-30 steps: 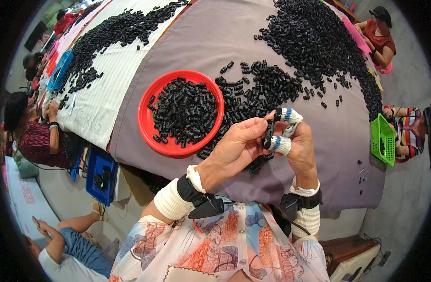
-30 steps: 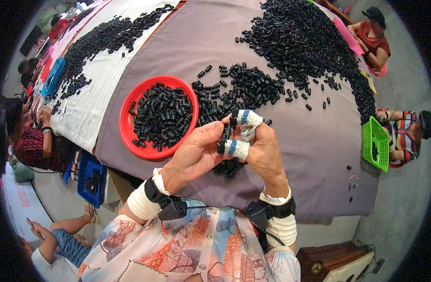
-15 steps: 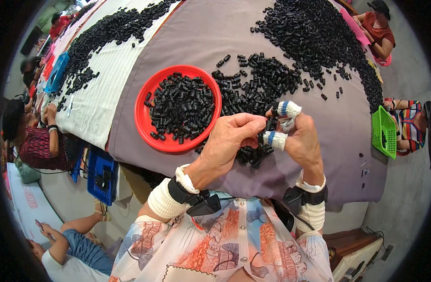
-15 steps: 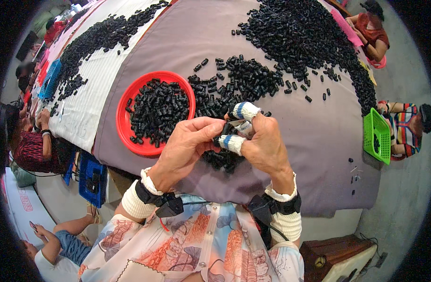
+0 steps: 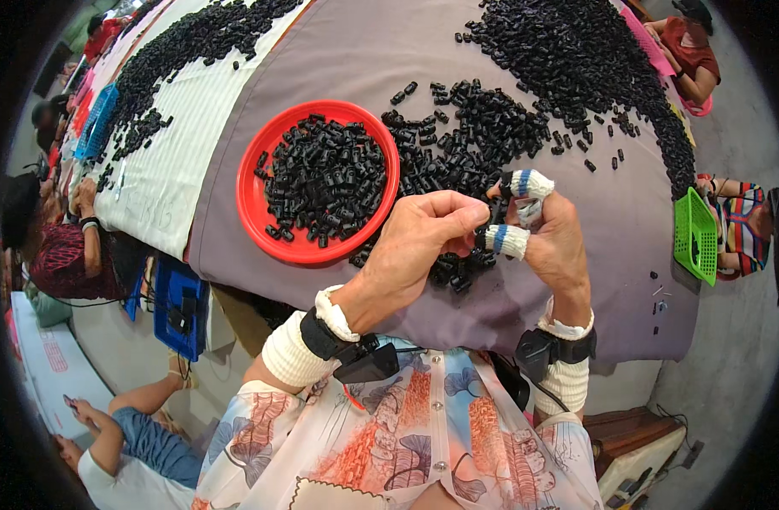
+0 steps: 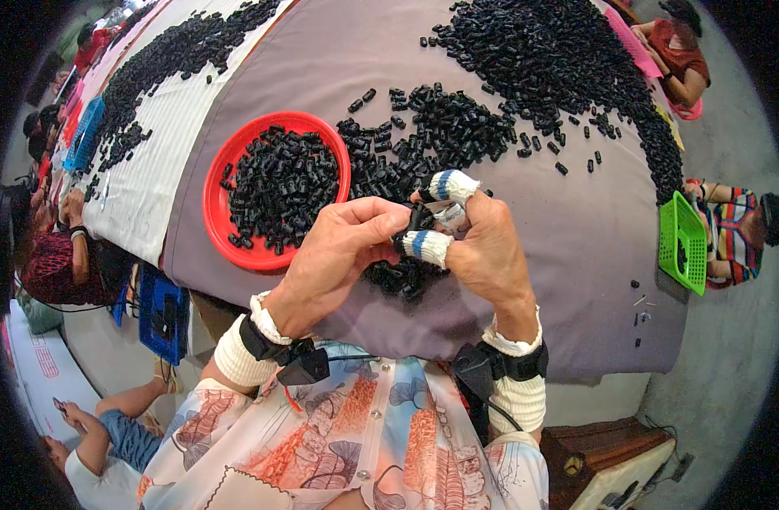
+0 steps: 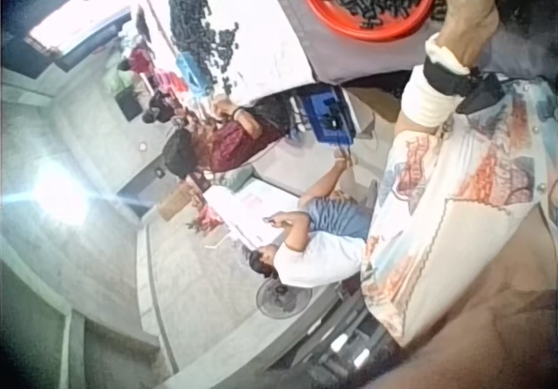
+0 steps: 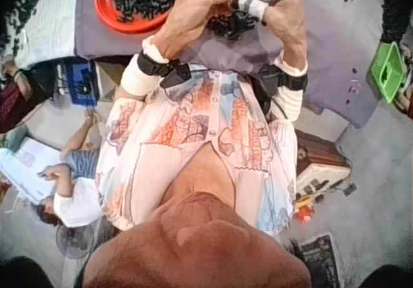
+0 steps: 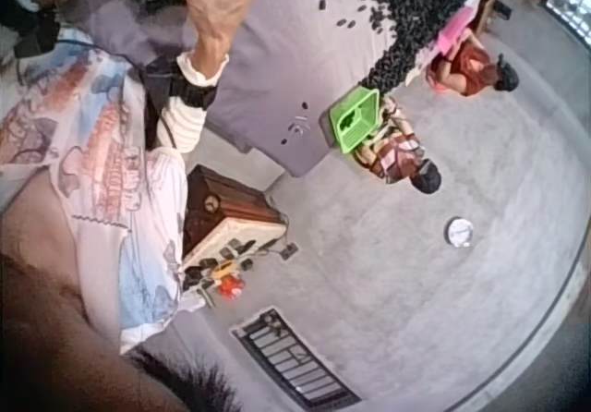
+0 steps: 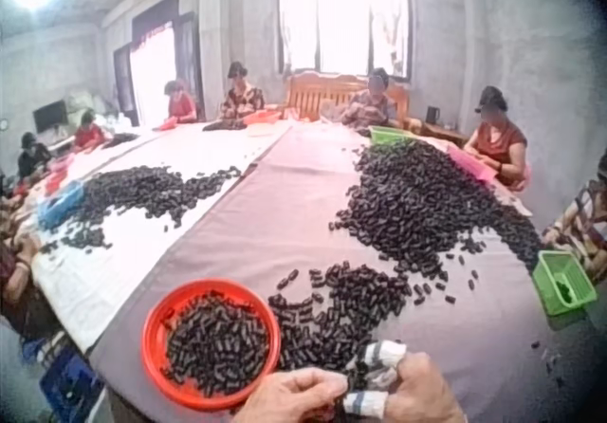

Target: Assembling small black tubes into a white fabric strip manually.

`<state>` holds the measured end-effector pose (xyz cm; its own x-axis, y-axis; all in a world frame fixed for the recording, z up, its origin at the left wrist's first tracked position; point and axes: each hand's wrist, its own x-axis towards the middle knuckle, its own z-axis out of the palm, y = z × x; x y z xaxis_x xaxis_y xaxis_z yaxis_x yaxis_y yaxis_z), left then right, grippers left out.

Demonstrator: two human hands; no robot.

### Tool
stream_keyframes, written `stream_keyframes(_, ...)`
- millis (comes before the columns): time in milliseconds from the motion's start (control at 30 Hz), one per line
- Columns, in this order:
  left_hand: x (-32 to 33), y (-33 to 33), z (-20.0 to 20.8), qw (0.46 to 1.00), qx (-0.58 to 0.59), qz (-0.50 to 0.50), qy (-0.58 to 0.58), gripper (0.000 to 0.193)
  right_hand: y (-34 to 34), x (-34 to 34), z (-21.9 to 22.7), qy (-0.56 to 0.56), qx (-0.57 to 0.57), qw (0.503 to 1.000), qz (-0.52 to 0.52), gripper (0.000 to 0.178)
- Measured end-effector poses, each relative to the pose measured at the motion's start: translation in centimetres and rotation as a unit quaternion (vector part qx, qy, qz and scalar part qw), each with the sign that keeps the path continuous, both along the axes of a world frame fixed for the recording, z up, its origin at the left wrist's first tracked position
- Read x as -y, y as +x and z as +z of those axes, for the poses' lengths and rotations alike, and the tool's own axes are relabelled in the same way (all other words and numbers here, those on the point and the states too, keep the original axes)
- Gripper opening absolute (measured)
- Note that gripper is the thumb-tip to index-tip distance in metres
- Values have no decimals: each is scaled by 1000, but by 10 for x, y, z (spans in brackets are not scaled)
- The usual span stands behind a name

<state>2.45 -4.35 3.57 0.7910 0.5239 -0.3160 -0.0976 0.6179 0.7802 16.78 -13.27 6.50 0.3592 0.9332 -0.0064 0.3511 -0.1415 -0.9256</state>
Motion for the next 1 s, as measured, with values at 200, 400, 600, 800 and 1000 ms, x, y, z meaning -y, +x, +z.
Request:
stream_keyframes(200,-2,5,6,1000,-5,-1,11,15,1,-1,-7,19,-4,1000,15,35)
stream_keyframes(400,-7,7,0,998,-26,-53,33,13,3,-1,-7,16,-9,999,30,33)
stream_keyframes(600,-5,8,-3,999,-6,-48,19,13,4,0,-8,18,-47,999,18,33)
stream_keyframes(800,-4,10,-15,989,77,-51,-115,14,9,2,-13,19,-30,999,17,33)
stream_keyframes(1000,-3,15,-24,972,148,-44,-174,18,4,1,-7,29,-48,998,7,36)
